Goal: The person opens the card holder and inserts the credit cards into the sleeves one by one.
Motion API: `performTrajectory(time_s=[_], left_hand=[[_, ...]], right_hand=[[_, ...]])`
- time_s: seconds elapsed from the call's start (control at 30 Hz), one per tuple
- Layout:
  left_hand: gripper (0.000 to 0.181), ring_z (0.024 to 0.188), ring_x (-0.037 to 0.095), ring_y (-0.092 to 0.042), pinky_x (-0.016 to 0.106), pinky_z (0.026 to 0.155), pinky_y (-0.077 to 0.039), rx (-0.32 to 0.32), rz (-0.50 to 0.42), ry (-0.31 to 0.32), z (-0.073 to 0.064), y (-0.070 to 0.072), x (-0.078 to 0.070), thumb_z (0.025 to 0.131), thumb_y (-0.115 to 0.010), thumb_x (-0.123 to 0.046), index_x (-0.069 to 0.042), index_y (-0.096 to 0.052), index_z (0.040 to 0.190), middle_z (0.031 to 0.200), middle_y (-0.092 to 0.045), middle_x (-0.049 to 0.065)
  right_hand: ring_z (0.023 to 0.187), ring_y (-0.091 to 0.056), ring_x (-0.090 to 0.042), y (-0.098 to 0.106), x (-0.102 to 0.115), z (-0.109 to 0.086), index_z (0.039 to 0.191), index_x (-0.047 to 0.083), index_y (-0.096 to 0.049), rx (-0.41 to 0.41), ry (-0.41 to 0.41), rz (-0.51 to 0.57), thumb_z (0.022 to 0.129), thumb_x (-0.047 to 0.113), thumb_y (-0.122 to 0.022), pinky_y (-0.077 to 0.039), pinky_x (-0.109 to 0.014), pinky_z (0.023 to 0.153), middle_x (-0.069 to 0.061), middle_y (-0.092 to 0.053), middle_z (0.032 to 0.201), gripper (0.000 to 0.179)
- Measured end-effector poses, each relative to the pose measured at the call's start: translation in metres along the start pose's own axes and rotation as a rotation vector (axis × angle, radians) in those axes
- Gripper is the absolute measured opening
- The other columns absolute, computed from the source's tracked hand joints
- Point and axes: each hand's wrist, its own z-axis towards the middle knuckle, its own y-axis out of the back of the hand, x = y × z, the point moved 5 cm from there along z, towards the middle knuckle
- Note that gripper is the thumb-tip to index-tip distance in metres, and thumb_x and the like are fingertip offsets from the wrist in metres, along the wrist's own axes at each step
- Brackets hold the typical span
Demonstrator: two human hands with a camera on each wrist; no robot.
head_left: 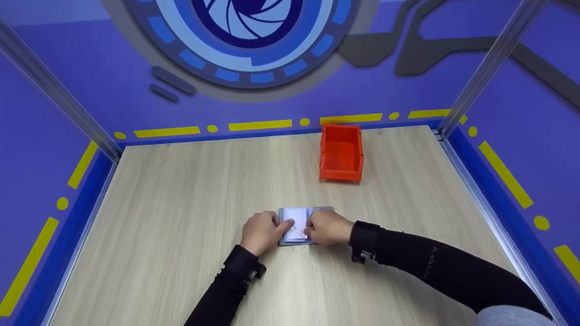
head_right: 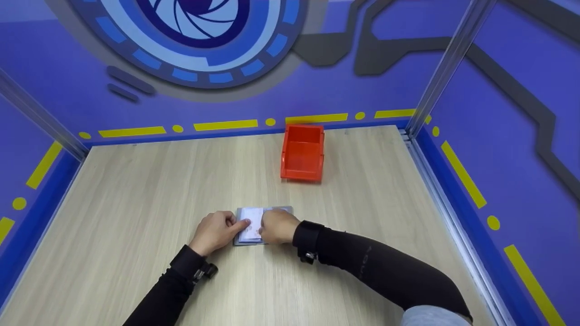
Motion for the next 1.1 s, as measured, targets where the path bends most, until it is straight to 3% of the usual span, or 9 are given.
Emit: performTrajectory(time_s=[0.5, 0.67, 0.9, 1.1], left_hand=[[0.050, 0.060, 0.013, -0.046, 0.030, 0.057, -0.033, 0.010, -0.005, 0.000, 0.000, 0.000, -0.003, 0.095, -0.083, -0.053, -0.019, -0.058, 0.069, 0.066, -0.049, -0.009], [0.048, 0.061, 0.013, -0.047, 0.030, 0.057, -0.034, 0.008, -0.006, -0.003, 0.000, 0.000, -0.004, 0.095, -0.084, -0.053, -0.018, -0.061, 0.070, 0.067, -0.051, -0.008], [0.048, 0.062, 0.013, -0.049, 0.031, 0.058, -0.035, 0.023, -0.001, 0.024, 0.000, 0.000, -0.001, 0.095, -0.084, -0.053, -0.018, -0.062, 0.071, 0.067, -0.053, -0.007], [0.047, 0.062, 0.014, -0.050, 0.031, 0.059, -0.036, 0.026, -0.004, 0.033, 0.000, 0.000, 0.000, 0.094, -0.084, -0.053, -0.018, -0.062, 0.071, 0.067, -0.053, -0.007]], right_hand=[[0.064, -0.042, -0.011, 0.010, 0.005, -0.004, 0.066, 0.013, -0.063, -0.119, 0.158, -0.059, 0.102, 0.013, -0.069, -0.031, -0.027, 0.062, 0.009, -0.041, 0.062, 0.037], [0.064, -0.047, -0.011, 0.025, -0.003, -0.007, 0.076, 0.010, -0.074, -0.135, 0.094, -0.014, 0.106, 0.018, -0.067, -0.037, -0.028, 0.062, 0.008, -0.050, 0.066, 0.032], [0.066, -0.056, -0.013, 0.055, -0.018, -0.013, 0.104, 0.004, -0.084, -0.174, -0.005, 0.093, 0.107, 0.022, -0.069, -0.045, -0.028, 0.063, 0.003, -0.062, 0.073, 0.023], [0.063, -0.057, -0.016, 0.075, -0.030, -0.019, 0.109, 0.005, -0.084, -0.190, -0.053, 0.105, 0.108, 0.024, -0.067, -0.046, -0.030, 0.061, 0.001, -0.063, 0.072, 0.025]])
